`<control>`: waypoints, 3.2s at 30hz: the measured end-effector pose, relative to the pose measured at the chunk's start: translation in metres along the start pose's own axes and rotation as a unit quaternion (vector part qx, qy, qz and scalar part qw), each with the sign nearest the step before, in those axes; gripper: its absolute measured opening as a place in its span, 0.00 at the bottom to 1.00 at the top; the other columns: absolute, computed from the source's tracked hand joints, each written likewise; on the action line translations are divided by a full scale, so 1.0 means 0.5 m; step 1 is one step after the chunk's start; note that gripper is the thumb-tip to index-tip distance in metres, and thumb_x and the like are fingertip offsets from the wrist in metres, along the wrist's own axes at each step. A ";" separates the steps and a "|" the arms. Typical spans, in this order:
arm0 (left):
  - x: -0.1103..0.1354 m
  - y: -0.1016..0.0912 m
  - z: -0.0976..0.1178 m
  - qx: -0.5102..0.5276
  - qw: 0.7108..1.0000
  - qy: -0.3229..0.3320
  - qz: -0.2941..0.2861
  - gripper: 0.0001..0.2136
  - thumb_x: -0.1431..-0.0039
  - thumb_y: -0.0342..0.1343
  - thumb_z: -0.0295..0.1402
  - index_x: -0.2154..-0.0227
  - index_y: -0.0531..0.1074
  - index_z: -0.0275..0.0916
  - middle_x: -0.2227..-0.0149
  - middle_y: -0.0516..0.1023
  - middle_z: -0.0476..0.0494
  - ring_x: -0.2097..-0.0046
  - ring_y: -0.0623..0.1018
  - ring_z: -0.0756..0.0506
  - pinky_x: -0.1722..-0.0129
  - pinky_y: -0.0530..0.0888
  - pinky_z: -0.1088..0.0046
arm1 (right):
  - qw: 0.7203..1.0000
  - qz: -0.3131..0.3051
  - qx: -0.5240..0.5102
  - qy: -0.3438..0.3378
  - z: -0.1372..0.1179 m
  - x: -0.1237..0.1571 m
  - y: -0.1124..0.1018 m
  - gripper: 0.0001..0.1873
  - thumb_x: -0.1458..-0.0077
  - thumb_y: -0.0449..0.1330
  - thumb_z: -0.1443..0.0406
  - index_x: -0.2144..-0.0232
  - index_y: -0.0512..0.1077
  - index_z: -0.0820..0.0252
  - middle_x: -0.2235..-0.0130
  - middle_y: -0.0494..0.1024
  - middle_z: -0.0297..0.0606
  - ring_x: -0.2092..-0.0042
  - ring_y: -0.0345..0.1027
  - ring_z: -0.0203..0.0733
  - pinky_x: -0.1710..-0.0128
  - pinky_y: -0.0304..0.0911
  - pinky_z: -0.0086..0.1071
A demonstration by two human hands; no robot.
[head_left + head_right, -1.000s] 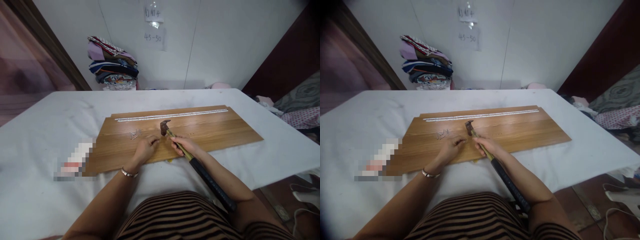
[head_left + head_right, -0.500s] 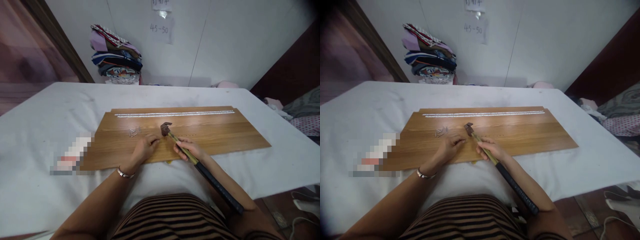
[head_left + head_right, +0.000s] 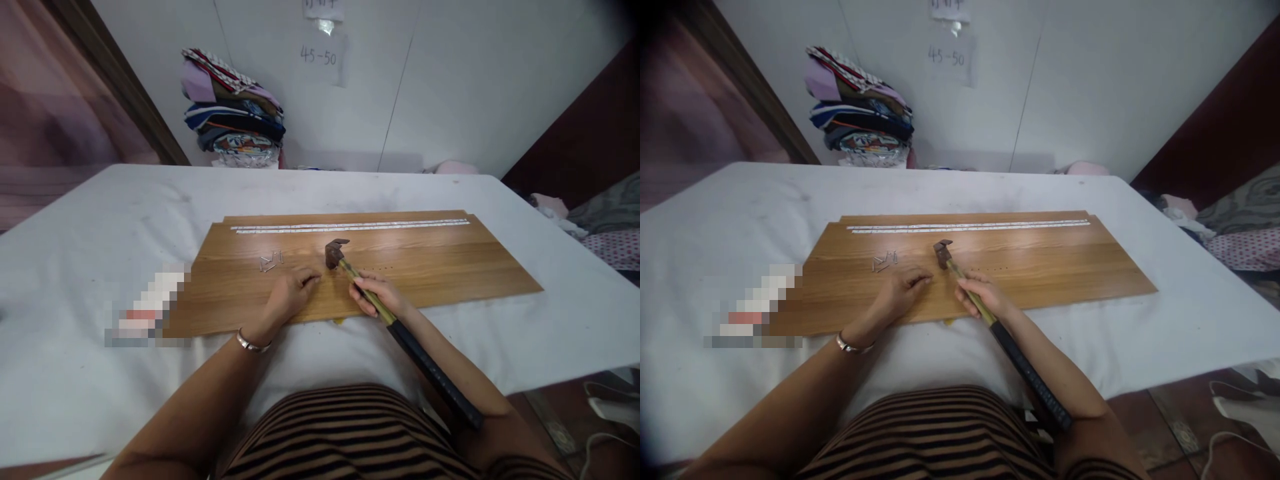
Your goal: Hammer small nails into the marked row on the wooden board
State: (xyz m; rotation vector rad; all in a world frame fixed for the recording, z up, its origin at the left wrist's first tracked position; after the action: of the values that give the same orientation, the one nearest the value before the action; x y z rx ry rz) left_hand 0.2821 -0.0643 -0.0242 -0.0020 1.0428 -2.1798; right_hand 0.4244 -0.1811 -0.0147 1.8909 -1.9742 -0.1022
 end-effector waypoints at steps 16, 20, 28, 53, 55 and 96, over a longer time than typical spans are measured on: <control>-0.001 -0.001 0.003 -0.002 1.000 0.007 0.009 0.08 0.40 0.51 0.30 0.68 0.76 0.39 0.66 0.80 0.45 0.63 0.78 0.47 0.62 0.73 0.71 | 0.999 -0.006 -0.030 -0.009 0.006 -0.005 0.003 0.14 0.50 0.62 0.56 0.69 0.66 0.60 0.78 0.69 0.26 0.88 0.52 0.24 0.90 0.47 0.22; 0.000 -0.002 0.007 0.002 1.000 0.009 0.011 0.08 0.40 0.51 0.29 0.68 0.76 0.39 0.67 0.80 0.46 0.63 0.78 0.47 0.62 0.73 0.71 | 1.000 -0.002 -0.031 -0.004 0.002 -0.003 0.005 0.14 0.50 0.61 0.56 0.67 0.66 0.59 0.78 0.68 0.25 0.88 0.52 0.25 0.90 0.48 0.22; 0.001 0.003 -0.005 0.007 1.000 0.005 0.013 0.08 0.40 0.52 0.29 0.66 0.76 0.40 0.64 0.81 0.45 0.61 0.79 0.46 0.60 0.74 0.70 | 0.999 -0.001 -0.034 0.003 0.006 -0.003 0.010 0.16 0.51 0.62 0.56 0.64 0.65 0.59 0.77 0.68 0.25 0.87 0.52 0.25 0.89 0.48 0.23; 0.000 0.001 0.001 0.007 1.000 0.000 0.012 0.08 0.39 0.51 0.30 0.66 0.76 0.40 0.64 0.81 0.45 0.61 0.79 0.46 0.60 0.74 0.70 | 1.000 -0.002 -0.009 -0.016 0.003 -0.002 0.013 0.13 0.50 0.61 0.57 0.68 0.65 0.59 0.78 0.68 0.26 0.87 0.54 0.26 0.89 0.47 0.23; 0.000 0.001 0.000 0.005 1.000 0.001 0.010 0.08 0.39 0.51 0.30 0.66 0.76 0.40 0.64 0.81 0.45 0.61 0.79 0.46 0.60 0.74 0.70 | 1.000 0.003 -0.011 -0.017 0.002 -0.002 0.011 0.13 0.50 0.61 0.57 0.67 0.65 0.59 0.78 0.69 0.26 0.87 0.54 0.26 0.89 0.47 0.23; 0.002 -0.002 0.005 0.016 0.999 0.012 0.028 0.08 0.40 0.52 0.29 0.66 0.77 0.39 0.65 0.81 0.45 0.62 0.78 0.46 0.61 0.74 0.70 | 0.999 0.001 -0.007 -0.035 0.006 -0.002 0.000 0.10 0.46 0.58 0.58 0.68 0.65 0.59 0.78 0.67 0.26 0.88 0.52 0.25 0.89 0.48 0.23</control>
State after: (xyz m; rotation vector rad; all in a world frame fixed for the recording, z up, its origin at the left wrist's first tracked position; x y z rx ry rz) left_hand 0.2814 -0.0662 -0.0224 0.0667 1.0093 -2.1506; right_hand 0.4235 -0.1806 -0.0177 1.9013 -2.0154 -0.1845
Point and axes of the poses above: each hand's wrist, its own x-axis away from the middle knuckle, its own y-axis out of the palm, z = x × y, the point moved 6 cm from there along -x, towards the middle knuckle
